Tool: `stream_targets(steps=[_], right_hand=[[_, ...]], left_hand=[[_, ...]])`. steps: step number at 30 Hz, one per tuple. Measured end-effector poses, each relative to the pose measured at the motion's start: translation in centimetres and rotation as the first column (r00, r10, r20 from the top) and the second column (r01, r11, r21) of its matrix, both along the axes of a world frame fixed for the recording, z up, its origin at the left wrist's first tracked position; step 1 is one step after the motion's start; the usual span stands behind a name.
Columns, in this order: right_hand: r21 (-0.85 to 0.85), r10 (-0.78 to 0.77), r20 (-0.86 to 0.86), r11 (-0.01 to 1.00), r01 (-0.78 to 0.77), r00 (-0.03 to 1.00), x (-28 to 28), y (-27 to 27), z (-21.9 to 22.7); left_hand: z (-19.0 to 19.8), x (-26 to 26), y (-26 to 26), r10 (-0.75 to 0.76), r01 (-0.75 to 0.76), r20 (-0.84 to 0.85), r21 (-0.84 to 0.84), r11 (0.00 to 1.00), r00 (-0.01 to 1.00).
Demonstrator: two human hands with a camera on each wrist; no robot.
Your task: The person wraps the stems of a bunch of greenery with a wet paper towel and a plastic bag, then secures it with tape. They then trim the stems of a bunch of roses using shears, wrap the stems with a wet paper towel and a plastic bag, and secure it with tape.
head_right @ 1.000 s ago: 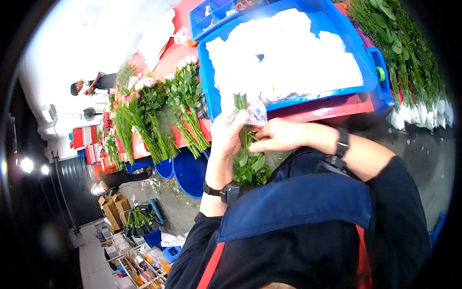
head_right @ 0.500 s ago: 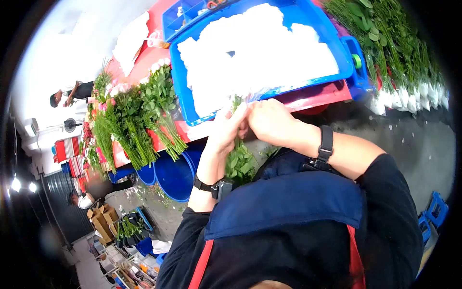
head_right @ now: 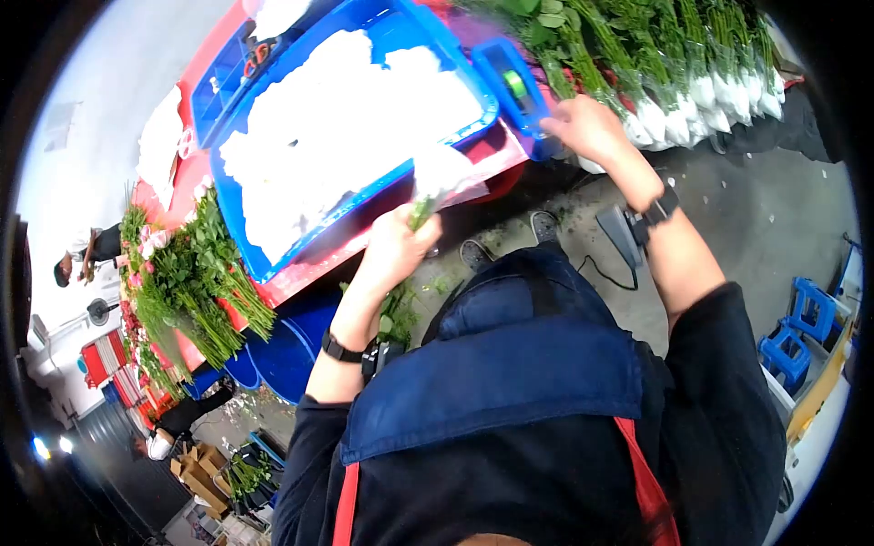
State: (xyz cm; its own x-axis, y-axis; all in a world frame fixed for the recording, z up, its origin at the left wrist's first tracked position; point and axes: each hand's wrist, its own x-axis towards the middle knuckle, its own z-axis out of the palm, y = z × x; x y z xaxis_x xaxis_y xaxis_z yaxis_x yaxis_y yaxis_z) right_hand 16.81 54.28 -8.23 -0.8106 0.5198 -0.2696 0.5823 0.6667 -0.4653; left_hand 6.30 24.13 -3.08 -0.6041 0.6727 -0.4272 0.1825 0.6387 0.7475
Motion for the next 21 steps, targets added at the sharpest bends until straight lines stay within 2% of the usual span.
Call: stream_targets(steps=[2,4,5,6,8,9,10,12,13,14,15,16,18,19,20,21], right_hand=[[-0.266,0.07,-0.176,0.957,-0.116,0.982,-0.4,1.5,-2.8],[-0.461,-0.036,-0.192,0.885,-0.058,0.981,-1.0,2.0,-3.2],[-0.461,-0.079,-0.274,0.886,-0.059,0.958,-0.8,0.7,-0.8],[-0.486,-0.081,-0.393,0.864,-0.132,0.916,-0.2,0.0,-0.2],[-0.373,0.058,-0.449,0.894,-0.246,0.892,2.8,-2.1,3.3],[-0.522,0.079,-0.294,0.822,-0.229,0.953,4.8,-3.0,6.0],[-0.445,0.152,-0.371,0.837,-0.319,0.916,7.0,-3.4,5.2],[-0.486,0.043,-0.351,0.845,-0.222,0.935,10.1,-3.1,2.3],[-0.649,-0.142,-0.397,0.743,-0.167,0.907,10.5,-2.8,1.4],[-0.788,-0.329,-0.398,0.601,-0.136,0.856,10.7,-2.5,0.6],[-0.73,-0.322,-0.463,0.667,-0.149,0.826,10.7,-2.4,0.1],[-0.656,-0.229,-0.547,0.715,-0.242,0.805,10.2,-1.7,-0.6],[-0.473,-0.031,-0.691,0.775,-0.419,0.722,8.6,0.4,-1.9],[-0.589,-0.132,-0.687,0.678,-0.44,0.715,7.4,0.4,0.4],[-0.068,0.196,-0.727,0.933,-0.354,0.658,5.7,0.8,1.0],[0.013,0.26,-0.741,0.927,-0.374,0.619,4.5,0.6,1.7]], left_hand=[[-2.9,1.3,3.0,-0.148,0.144,-0.076,-0.054,0.988,0.986],[-6.0,2.5,6.0,-0.261,0.243,-0.161,-0.122,0.962,0.952],[-6.4,3.0,7.7,-0.297,0.279,-0.102,-0.159,0.947,0.949],[-7.1,3.4,9.1,-0.343,0.327,-0.068,-0.182,0.927,0.937],[-6.3,4.3,11.6,-0.346,0.331,-0.071,-0.171,0.928,0.936],[-5.2,4.4,12.7,-0.364,0.357,-0.027,-0.14,0.923,0.931],[-5.8,4.6,13.3,-0.337,0.337,0.018,0.028,0.941,0.941],[-1.5,4.2,14.5,-0.335,0.323,0.364,0.094,0.942,0.869],[-1.0,4.4,14.4,-0.309,0.313,0.562,0.092,0.945,0.767],[-0.4,4.9,14.5,-0.326,0.326,0.665,0.13,0.936,0.672],[0.5,5.4,14.8,-0.299,0.328,0.635,0.075,0.942,0.713],[1.5,5.9,14.9,-0.27,0.326,0.6,0.017,0.945,0.753],[1.3,6.5,14.4,-0.337,0.345,0.287,0.024,0.938,0.897],[2.2,7.1,14.3,-0.313,0.331,0.313,-0.006,0.943,0.897],[2.2,7.7,14.0,-0.331,0.342,0.297,0.016,0.94,0.896],[2.5,8.0,13.9,-0.356,0.364,0.23,0.008,0.931,0.906]])
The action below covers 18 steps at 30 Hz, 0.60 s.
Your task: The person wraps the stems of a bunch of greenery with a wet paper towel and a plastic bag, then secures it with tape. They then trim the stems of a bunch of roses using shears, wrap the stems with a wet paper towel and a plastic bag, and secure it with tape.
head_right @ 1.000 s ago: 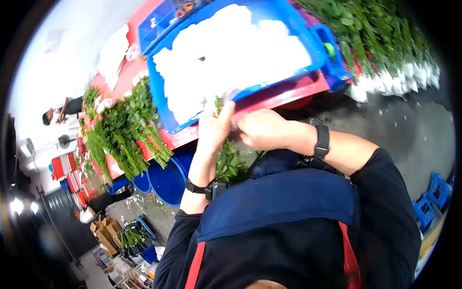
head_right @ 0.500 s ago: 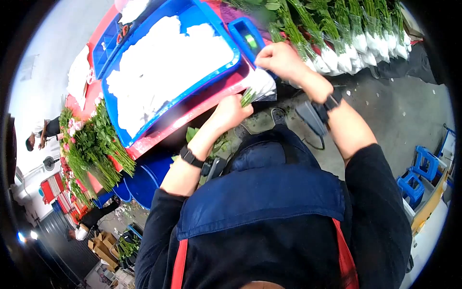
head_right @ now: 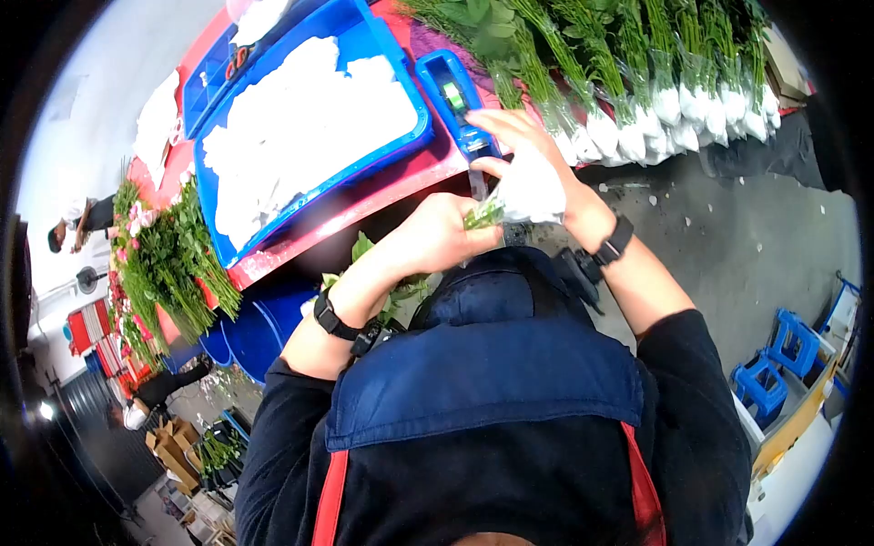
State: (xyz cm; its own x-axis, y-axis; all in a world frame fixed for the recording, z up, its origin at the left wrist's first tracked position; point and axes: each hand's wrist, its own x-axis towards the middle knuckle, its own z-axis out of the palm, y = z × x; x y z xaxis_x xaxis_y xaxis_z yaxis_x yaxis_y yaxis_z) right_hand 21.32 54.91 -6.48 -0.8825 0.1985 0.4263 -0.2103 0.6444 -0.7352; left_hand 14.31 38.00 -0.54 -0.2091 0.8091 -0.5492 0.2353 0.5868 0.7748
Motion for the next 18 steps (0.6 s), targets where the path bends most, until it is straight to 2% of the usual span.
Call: stream_targets(steps=[1,2,4,5,6,7,8,9,10,11,12,13,15,17,18], right_hand=[[0.069,0.022,-0.046,0.997,-0.019,0.999,-0.9,-0.1,0.4],[0.199,0.099,0.014,0.975,-0.1,0.995,-1.2,0.6,-1.2],[0.34,0.132,0.143,0.924,-0.174,0.981,0.5,1.1,-2.7],[0.403,0.158,0.208,0.885,-0.232,0.965,1.3,0.9,-3.4],[0.23,0.187,0.028,0.955,-0.188,0.982,2.1,0.5,-5.0],[0.025,0.133,0.066,0.991,-0.135,0.989,2.3,0.3,-6.7],[-0.106,0.076,0.12,0.992,-0.063,0.99,1.9,-0.4,-6.4],[-0.068,0.085,0.1,0.995,-0.078,0.991,1.5,-0.3,-7.3],[-0.215,0.071,0.355,0.977,0.008,0.932,1.7,-1.0,-7.1],[-0.275,0.071,0.457,0.959,0.065,0.886,1.9,-0.9,-12.1],[-0.288,0.23,0.443,0.952,-0.106,0.866,1.6,-2.1,-8.8],[-0.419,0.363,0.579,0.901,-0.116,0.73,1.7,-3.2,-6.3],[-0.783,0.629,0.475,0.621,-0.03,0.615,1.3,-5.1,-0.2],[-0.862,0.667,0.433,0.503,0.061,0.607,-0.7,-4.1,1.9],[-0.886,0.694,0.411,0.456,0.082,0.591,-1.6,-4.5,3.6]], left_hand=[[0.4,0.3,-0.1,-0.023,0.024,-0.067,0.016,1.0,0.997],[0.4,0.4,-0.3,-0.029,0.038,-0.185,0.046,0.998,0.982],[0.3,0.5,-0.9,-0.018,0.065,-0.411,0.1,0.993,0.912],[0.4,0.4,-0.9,0.006,0.058,-0.463,0.125,0.99,0.886],[0.3,0.1,-0.9,0.041,0.039,-0.513,0.144,0.989,0.858],[0.0,-0.2,-1.1,0.087,0.004,-0.563,0.157,0.988,0.822],[-0.7,-0.4,-1.3,0.121,-0.024,-0.583,0.171,0.985,0.804],[-1.3,-0.7,-1.6,0.075,0.021,-0.651,0.139,0.99,0.755],[-2.0,-0.8,-1.7,0.143,0.007,-0.711,0.205,0.979,0.689],[-3.0,-1.1,-1.6,0.138,-0.035,-0.723,0.156,0.987,0.676],[-3.7,-1.6,-1.9,0.166,-0.043,-0.76,0.179,0.983,0.629],[-3.7,-2.5,-2.3,0.142,-0.066,-0.783,0.129,0.989,0.606],[-5.1,-3.6,-3.5,0.154,-0.124,-0.814,0.101,0.987,0.561],[-5.1,-2.4,-4.3,0.078,-0.065,-0.853,0.052,0.997,0.516],[-4.4,-2.1,-4.5,0.06,-0.077,-0.846,0.023,0.997,0.53]])
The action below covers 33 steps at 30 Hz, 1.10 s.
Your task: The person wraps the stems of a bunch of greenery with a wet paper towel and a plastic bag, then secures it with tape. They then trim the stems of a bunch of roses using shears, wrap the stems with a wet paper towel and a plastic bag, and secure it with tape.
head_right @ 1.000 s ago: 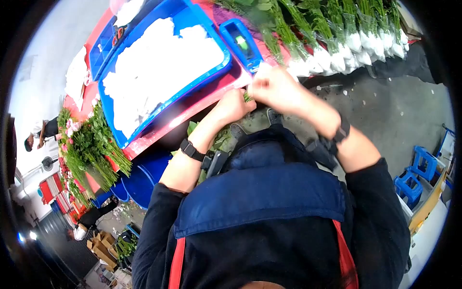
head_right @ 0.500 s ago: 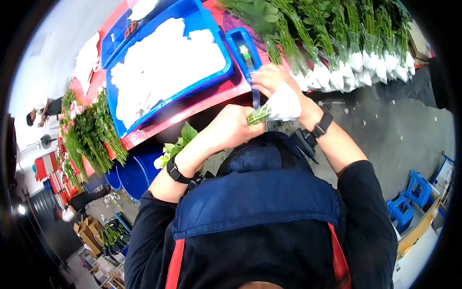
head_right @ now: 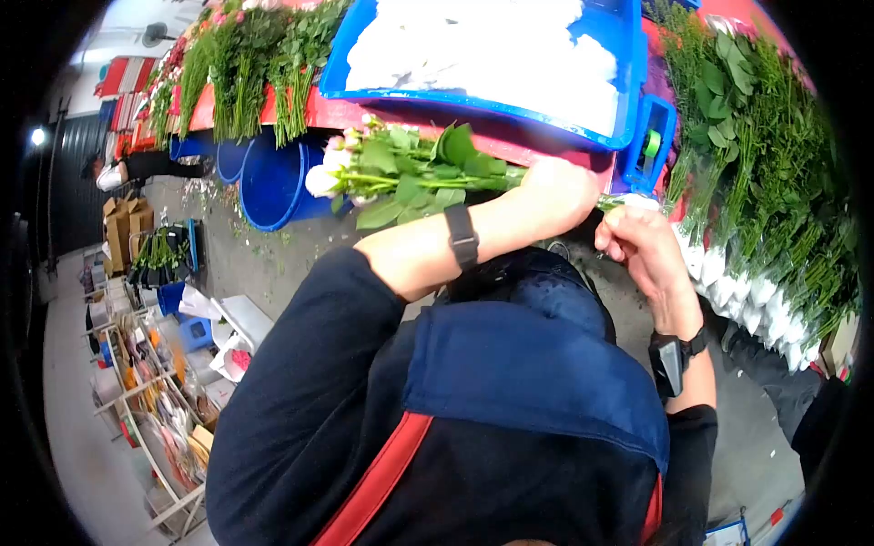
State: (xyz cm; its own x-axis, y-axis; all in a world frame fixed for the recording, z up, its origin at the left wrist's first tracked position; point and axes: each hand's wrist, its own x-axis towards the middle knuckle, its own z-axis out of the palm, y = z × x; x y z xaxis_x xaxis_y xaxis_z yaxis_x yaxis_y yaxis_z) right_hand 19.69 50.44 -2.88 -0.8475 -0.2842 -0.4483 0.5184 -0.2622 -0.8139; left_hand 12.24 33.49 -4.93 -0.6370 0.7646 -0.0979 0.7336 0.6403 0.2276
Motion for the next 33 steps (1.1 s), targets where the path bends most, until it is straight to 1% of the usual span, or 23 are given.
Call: stream_targets(steps=[1,3,4,5,7,9,10,11,13,15,16,17,19,20,21,23,25,27,28,29,31,32,33], right_hand=[[0.013,-0.007,0.041,1.0,0.006,0.999,-0.9,0.0,0.7],[-0.141,-0.053,0.175,0.987,0.078,0.983,-2.8,-0.6,2.3],[-0.144,-0.073,0.167,0.985,0.098,0.983,-3.4,-1.1,3.6],[-0.14,-0.101,0.163,0.982,0.124,0.982,-4.0,-1.3,4.6],[-0.042,0.055,0.049,0.998,-0.053,0.997,-5.7,0.2,4.5],[0.122,0.2,0.043,0.971,-0.204,0.979,-7.0,0.5,6.2],[0.073,0.193,-0.052,0.979,-0.189,0.98,-7.2,1.0,4.7],[0.229,0.275,-0.111,0.942,-0.245,0.955,-7.3,0.9,4.6],[0.341,0.379,-0.218,0.893,-0.294,0.899,-6.7,1.1,1.2],[0.618,0.615,-0.218,0.688,-0.381,0.758,-6.3,2.2,-2.3],[0.61,0.525,-0.32,0.751,-0.252,0.789,-5.2,1.8,-2.6],[0.588,0.428,-0.419,0.8,-0.12,0.801,-3.6,1.2,-2.9],[0.344,0.027,-0.519,0.922,0.179,0.854,-1.6,-1.2,-7.5],[0.385,0.009,-0.317,0.915,0.121,0.948,-0.2,-2.3,-4.6],[0.457,0.09,-0.191,0.89,0.007,0.977,0.0,-2.4,-3.7],[0.407,0.046,-0.181,0.913,0.033,0.982,0.3,-3.9,-0.4],[0.435,0.019,-0.092,0.9,0.023,0.996,-0.5,-4.2,2.3],[0.233,-0.013,-0.022,0.972,0.018,1.0,-1.2,-3.2,1.9],[0.049,-0.031,0.008,0.998,0.03,0.999,-1.1,-2.8,2.8],[0.103,-0.115,-0.156,0.986,0.132,0.981,-0.8,-2.8,2.6],[0.153,-0.242,-0.473,0.924,0.35,0.847,0.1,-3.1,2.0],[0.629,0.299,-0.753,0.588,0.509,0.586,-0.1,-1.6,3.0],[0.697,0.525,-0.698,0.345,0.628,0.487,0.1,-1.3,3.6]], left_hand=[[-0.4,-0.3,-0.4,-0.006,0.006,0.013,0.073,0.997,1.0],[-1.8,-0.4,-1.3,-0.029,0.017,0.056,0.216,0.976,0.998],[-0.8,-0.4,-1.7,-0.065,0.047,0.094,0.181,0.982,0.993],[-0.2,-0.1,-2.3,-0.052,0.005,0.137,0.328,0.945,0.989],[2.9,-0.5,-2.7,-0.053,0.057,0.291,-0.006,0.998,0.955],[4.2,-1.2,-3.2,-0.109,0.153,0.433,-0.069,0.986,0.895],[3.7,-1.5,-3.6,-0.131,0.172,0.541,-0.025,0.985,0.831],[4.2,-1.8,-4.1,-0.153,0.154,0.641,0.055,0.986,0.752],[6.0,-2.4,-4.5,-0.063,0.088,0.795,0.013,0.996,0.604],[6.6,-2.9,-5.0,-0.042,0.03,0.832,0.031,0.999,0.554],[6.7,-3.0,-5.1,-0.033,-0.001,0.85,0.039,0.999,0.526],[6.7,-3.0,-5.2,-0.072,-0.054,0.847,0.118,0.992,0.527],[6.8,-2.7,-5.3,-0.148,-0.158,0.832,0.27,0.95,0.535],[7.2,-2.6,-5.2,-0.095,-0.265,0.851,0.264,0.927,0.517],[5.7,-2.8,-5.1,-0.022,-0.294,0.792,0.252,0.922,0.61],[3.4,-3.1,-4.1,0.126,-0.22,0.511,0.127,0.967,0.85],[3.8,-1.8,-3.0,0.157,-0.159,0.311,-0.02,0.987,0.937],[2.7,-1.6,-2.3,0.083,-0.084,0.138,0.0,0.996,0.987],[2.8,-2.0,-2.3,0.052,-0.054,0.092,0.015,0.998,0.994],[3.0,-2.3,-2.1,0.023,-0.024,0.044,0.027,0.999,0.999],[3.4,-2.3,-1.6,-0.025,0.024,0.008,0.026,0.999,1.0],[3.4,-2.3,-1.4,-0.07,0.071,-0.024,0.025,0.997,0.997],[3.4,-2.3,-1.0,-0.12,0.121,-0.058,0.024,0.992,0.991]])
